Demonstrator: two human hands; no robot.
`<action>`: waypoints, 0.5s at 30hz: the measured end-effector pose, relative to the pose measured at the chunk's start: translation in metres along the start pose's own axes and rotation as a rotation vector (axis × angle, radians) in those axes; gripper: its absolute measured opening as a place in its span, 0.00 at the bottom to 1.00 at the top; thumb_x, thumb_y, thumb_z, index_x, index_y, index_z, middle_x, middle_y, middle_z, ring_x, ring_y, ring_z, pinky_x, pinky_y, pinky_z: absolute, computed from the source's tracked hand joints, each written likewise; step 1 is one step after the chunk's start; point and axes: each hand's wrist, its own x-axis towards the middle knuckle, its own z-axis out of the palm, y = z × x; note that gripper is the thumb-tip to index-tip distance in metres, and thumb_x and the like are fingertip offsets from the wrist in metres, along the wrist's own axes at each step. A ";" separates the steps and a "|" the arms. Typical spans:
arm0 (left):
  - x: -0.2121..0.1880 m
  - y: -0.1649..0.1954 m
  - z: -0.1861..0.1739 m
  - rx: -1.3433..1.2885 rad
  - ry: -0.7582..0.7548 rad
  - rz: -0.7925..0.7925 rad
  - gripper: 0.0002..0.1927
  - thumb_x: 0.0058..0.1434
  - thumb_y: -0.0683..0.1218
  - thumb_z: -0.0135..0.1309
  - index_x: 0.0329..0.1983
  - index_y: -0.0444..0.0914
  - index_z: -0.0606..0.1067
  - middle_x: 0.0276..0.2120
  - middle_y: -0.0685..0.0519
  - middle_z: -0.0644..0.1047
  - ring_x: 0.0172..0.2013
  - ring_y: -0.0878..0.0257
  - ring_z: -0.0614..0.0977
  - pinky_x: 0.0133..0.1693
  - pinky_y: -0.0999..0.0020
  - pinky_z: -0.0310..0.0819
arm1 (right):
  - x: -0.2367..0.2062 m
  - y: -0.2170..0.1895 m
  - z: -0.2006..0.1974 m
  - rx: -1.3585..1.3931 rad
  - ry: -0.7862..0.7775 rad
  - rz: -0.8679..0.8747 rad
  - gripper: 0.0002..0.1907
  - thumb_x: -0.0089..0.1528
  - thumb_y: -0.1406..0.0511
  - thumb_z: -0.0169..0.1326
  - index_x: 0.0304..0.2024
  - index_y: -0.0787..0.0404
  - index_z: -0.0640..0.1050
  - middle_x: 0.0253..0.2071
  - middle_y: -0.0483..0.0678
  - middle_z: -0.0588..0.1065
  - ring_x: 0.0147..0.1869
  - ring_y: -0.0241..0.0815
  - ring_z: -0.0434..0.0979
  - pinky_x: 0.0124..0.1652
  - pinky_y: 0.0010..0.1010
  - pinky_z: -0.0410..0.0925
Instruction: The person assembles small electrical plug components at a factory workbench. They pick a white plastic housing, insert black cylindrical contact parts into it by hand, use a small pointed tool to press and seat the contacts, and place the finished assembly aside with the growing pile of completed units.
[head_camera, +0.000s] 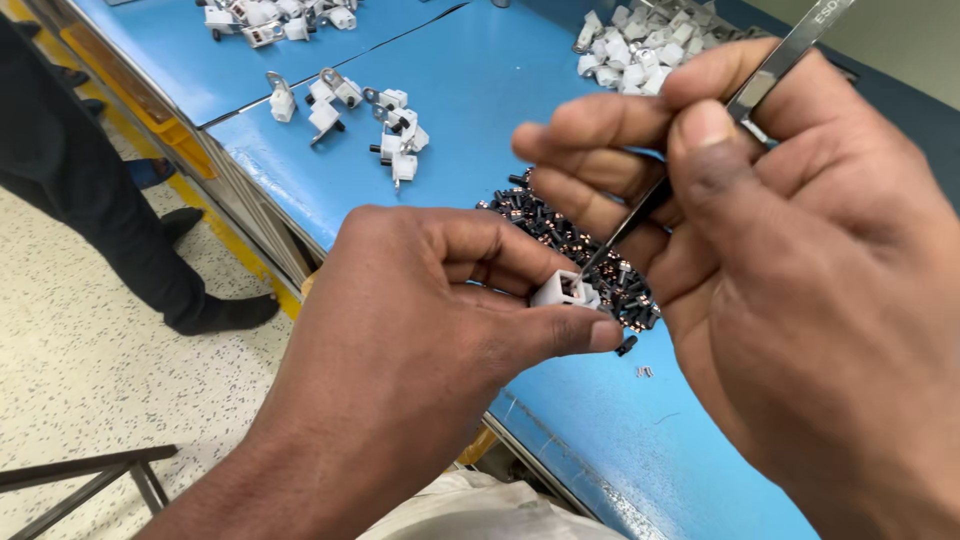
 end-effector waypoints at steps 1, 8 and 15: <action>0.000 0.000 0.000 0.047 0.026 -0.044 0.11 0.48 0.48 0.73 0.32 0.39 0.87 0.21 0.54 0.82 0.20 0.72 0.73 0.19 0.71 0.66 | -0.001 0.001 0.005 -0.097 -0.025 -0.042 0.07 0.73 0.70 0.35 0.49 0.65 0.64 0.50 0.61 0.77 0.59 0.54 0.83 0.60 0.45 0.73; 0.017 -0.014 -0.006 -0.024 0.047 0.009 0.09 0.54 0.49 0.70 0.34 0.40 0.88 0.24 0.56 0.85 0.23 0.76 0.78 0.22 0.74 0.75 | 0.001 0.017 0.056 -0.311 -0.042 -0.244 0.07 0.73 0.70 0.35 0.46 0.68 0.64 0.48 0.59 0.79 0.57 0.50 0.83 0.56 0.40 0.77; 0.094 -0.053 -0.066 0.415 0.212 -0.386 0.14 0.60 0.53 0.63 0.48 0.46 0.83 0.37 0.51 0.86 0.20 0.67 0.78 0.28 0.66 0.75 | 0.052 0.067 -0.019 -0.022 0.470 0.363 0.12 0.72 0.67 0.45 0.54 0.65 0.74 0.41 0.47 0.76 0.35 0.34 0.71 0.40 0.31 0.70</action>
